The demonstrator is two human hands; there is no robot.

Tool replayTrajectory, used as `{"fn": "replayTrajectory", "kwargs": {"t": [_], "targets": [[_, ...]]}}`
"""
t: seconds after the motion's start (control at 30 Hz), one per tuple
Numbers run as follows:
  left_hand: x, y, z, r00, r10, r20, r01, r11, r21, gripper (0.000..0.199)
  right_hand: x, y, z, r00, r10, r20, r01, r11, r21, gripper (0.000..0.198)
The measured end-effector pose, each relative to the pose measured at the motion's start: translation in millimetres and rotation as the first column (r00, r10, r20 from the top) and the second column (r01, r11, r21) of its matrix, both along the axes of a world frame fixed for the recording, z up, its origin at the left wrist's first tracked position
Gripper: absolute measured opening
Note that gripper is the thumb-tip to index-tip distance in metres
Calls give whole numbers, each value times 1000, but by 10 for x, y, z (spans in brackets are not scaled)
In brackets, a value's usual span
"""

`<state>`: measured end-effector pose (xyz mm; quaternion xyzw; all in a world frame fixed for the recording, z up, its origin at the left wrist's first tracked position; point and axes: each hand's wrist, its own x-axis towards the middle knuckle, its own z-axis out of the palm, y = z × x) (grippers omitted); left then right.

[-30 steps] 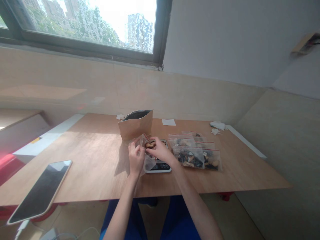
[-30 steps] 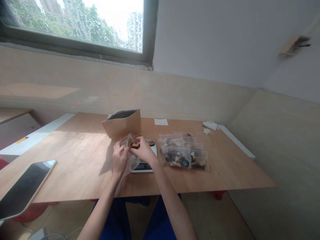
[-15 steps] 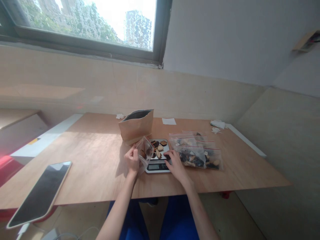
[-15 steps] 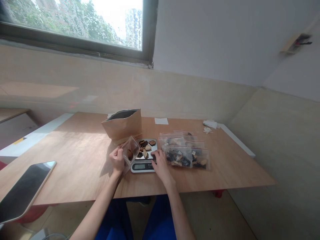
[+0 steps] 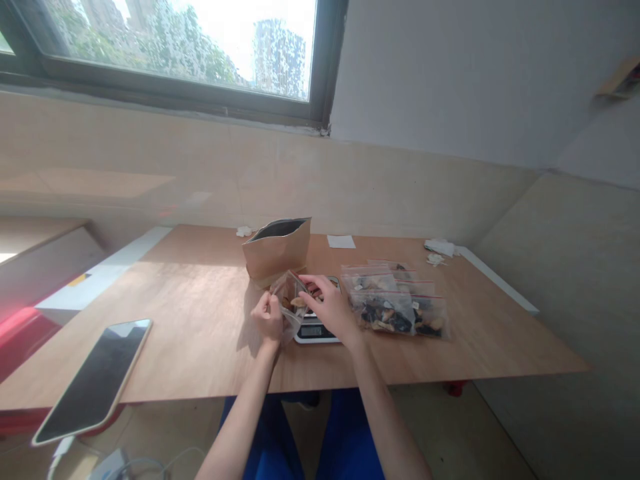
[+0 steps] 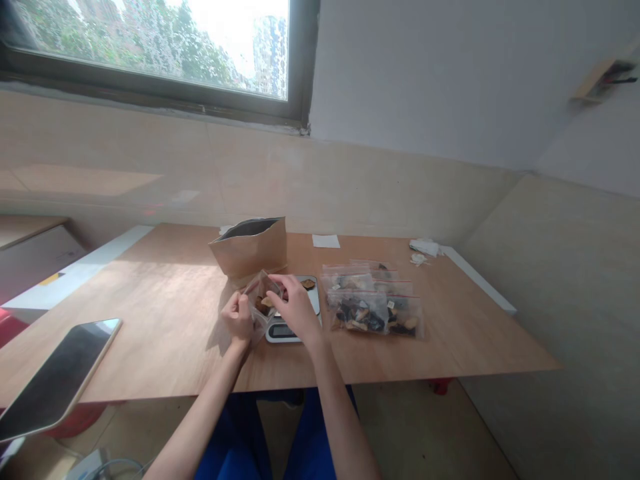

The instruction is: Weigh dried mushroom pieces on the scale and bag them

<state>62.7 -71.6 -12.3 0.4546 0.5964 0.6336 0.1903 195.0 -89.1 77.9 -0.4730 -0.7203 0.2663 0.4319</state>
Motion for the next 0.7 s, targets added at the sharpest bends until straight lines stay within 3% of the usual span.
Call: {"fn": "replayTrajectory", "kwargs": {"t": [0.07, 0.17, 0.23, 0.33, 0.47, 0.57, 0.7], "targets": [[-12, 9, -15, 1000, 20, -4, -20, 999, -28, 27, -12, 22, -67, 997, -59, 55, 56, 997, 58, 25], [-31, 40, -37, 998, 52, 29, -51, 997, -51, 31, 36, 1, -325, 949, -285, 137, 274, 957, 95, 18], [-37, 57, -42, 996, 70, 51, -67, 996, -49, 33, 27, -31, -517, 870, -458, 182, 447, 889, 100, 17], [-38, 63, -36, 995, 75, 68, -74, 997, -21, 35, -112, -61, -712, 753, -616, 229, 603, 786, 134, 33], [-37, 63, -51, 996, 47, 72, -49, 999, 20, 34, -352, -50, -791, 699, -660, 274, 642, 749, 167, 49], [-41, 89, -97, 992, 104, 76, -107, 993, 40, 33, -393, -42, -819, 693, -662, 286, 642, 747, 173, 38], [-44, 129, -142, 988, 135, 79, -140, 988, 65, 31, -269, -49, -858, 733, -605, 310, 570, 796, 205, 24]]}}
